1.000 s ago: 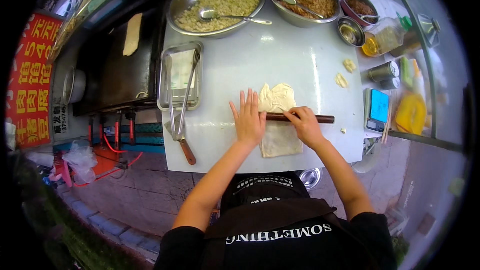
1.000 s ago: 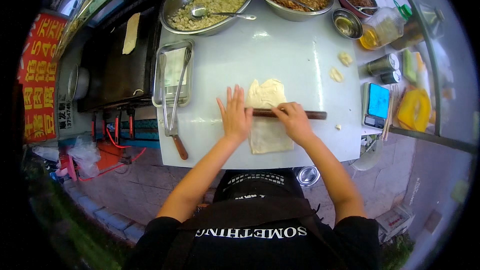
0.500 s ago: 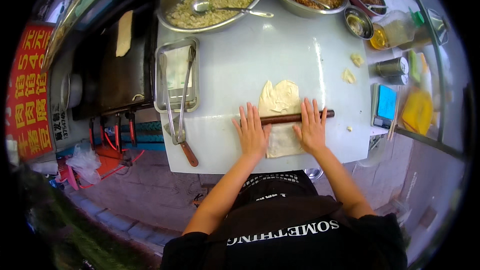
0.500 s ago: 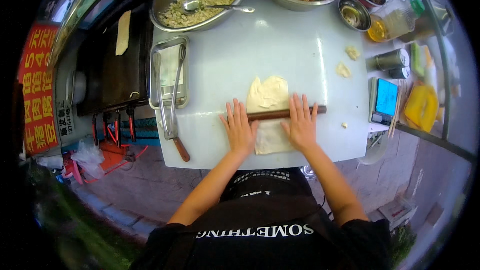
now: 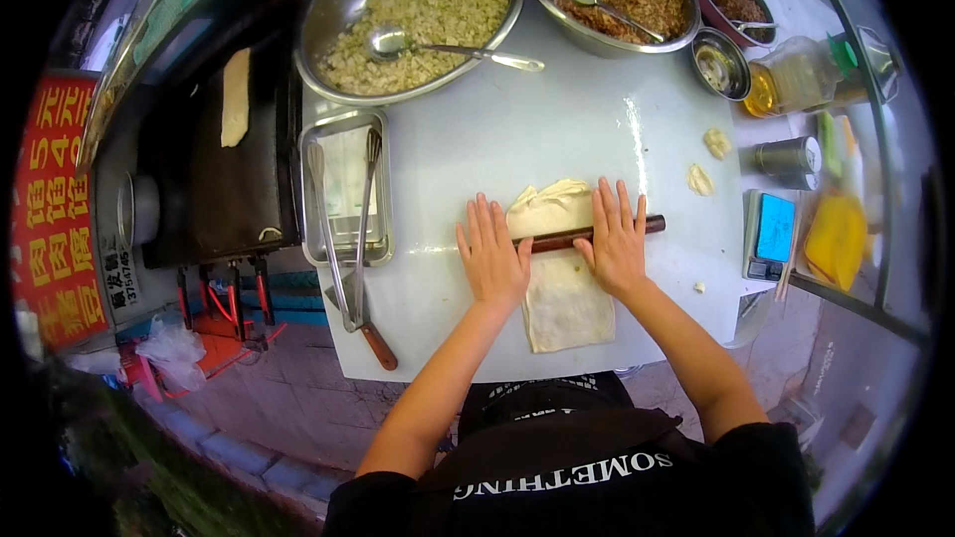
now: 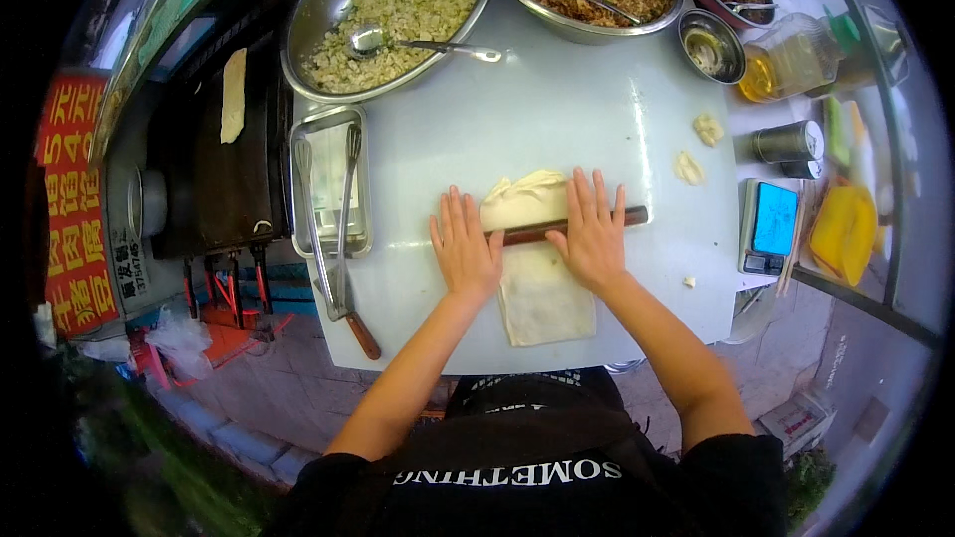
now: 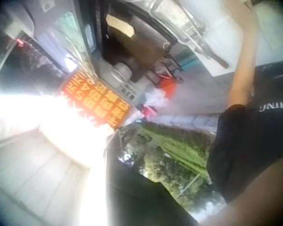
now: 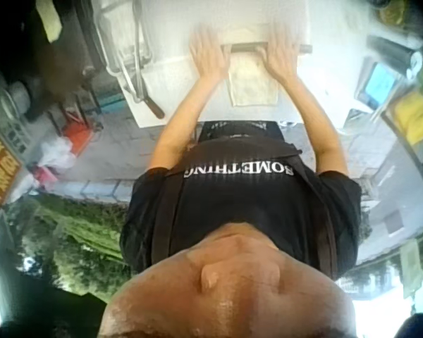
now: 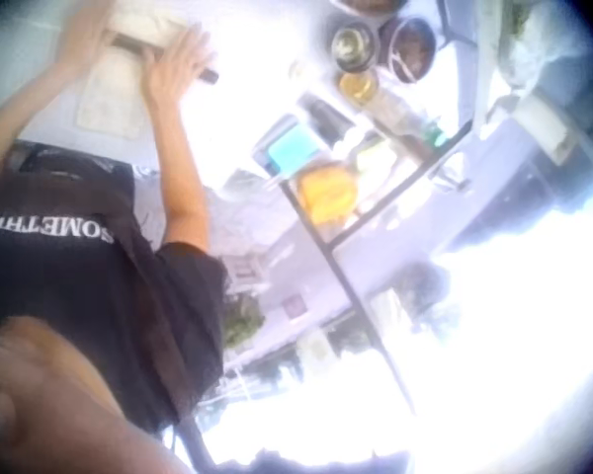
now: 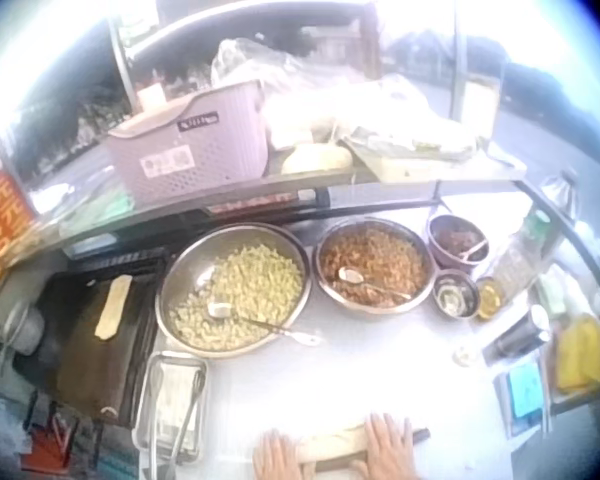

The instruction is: The person rolls out dough on a white cutting board using a rolling pin, then places it on a flat-top grill. They use tongs to flip the cooking dough and a spatula to press it. The person also handles a large metal pot containing dough, kneading it by hand.

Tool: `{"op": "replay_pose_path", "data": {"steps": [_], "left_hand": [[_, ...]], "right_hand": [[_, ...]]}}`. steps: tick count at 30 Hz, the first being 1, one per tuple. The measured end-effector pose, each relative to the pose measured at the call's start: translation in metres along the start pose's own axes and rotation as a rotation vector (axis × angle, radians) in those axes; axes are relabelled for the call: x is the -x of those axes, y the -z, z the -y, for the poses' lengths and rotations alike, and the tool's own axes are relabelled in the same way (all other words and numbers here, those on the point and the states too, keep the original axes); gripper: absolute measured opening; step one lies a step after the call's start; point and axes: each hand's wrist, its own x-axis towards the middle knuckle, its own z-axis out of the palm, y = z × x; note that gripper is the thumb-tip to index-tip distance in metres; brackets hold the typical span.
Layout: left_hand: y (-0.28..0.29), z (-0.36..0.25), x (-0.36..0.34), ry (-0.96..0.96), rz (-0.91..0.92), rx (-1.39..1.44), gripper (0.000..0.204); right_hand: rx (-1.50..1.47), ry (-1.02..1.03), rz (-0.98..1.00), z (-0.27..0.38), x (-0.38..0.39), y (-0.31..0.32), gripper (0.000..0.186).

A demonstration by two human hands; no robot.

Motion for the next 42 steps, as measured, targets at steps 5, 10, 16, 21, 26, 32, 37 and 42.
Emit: {"op": "replay_pose_path", "data": {"steps": [5,10,16,21,26,32,37,42], "left_hand": [[0.005,0.004,-0.093,-0.048,-0.183,0.033,0.051],[0.005,0.02,-0.162,-0.197,-0.289,0.042,0.024],[0.013,0.025,-0.14,-0.178,-0.23,0.246,0.023],[0.017,0.008,-0.1,-0.098,-0.223,0.049,0.045],[0.003,-0.001,0.021,0.052,0.058,0.012,0.071],[0.0,0.008,-0.032,-0.018,-0.072,-0.044,0.068],[-0.001,0.018,-0.067,-0.027,-0.043,0.021,0.066],[0.003,0.013,-0.007,-0.072,-0.028,0.136,0.064]], "right_hand": [[0.099,0.012,-0.207,-0.01,-0.104,0.01,0.063],[0.014,0.128,-0.205,-0.017,-0.176,0.015,0.047],[-0.237,0.346,0.022,-0.05,-0.111,0.034,0.035],[-0.132,0.387,-0.111,-0.03,-0.083,0.035,0.04],[-0.03,0.142,0.075,0.005,0.02,0.007,0.089],[0.019,0.138,-0.013,0.003,-0.057,0.006,0.075],[0.136,0.13,-0.066,0.001,-0.092,-0.002,0.072],[-0.045,0.068,0.128,0.017,-0.003,0.007,0.081]]}}
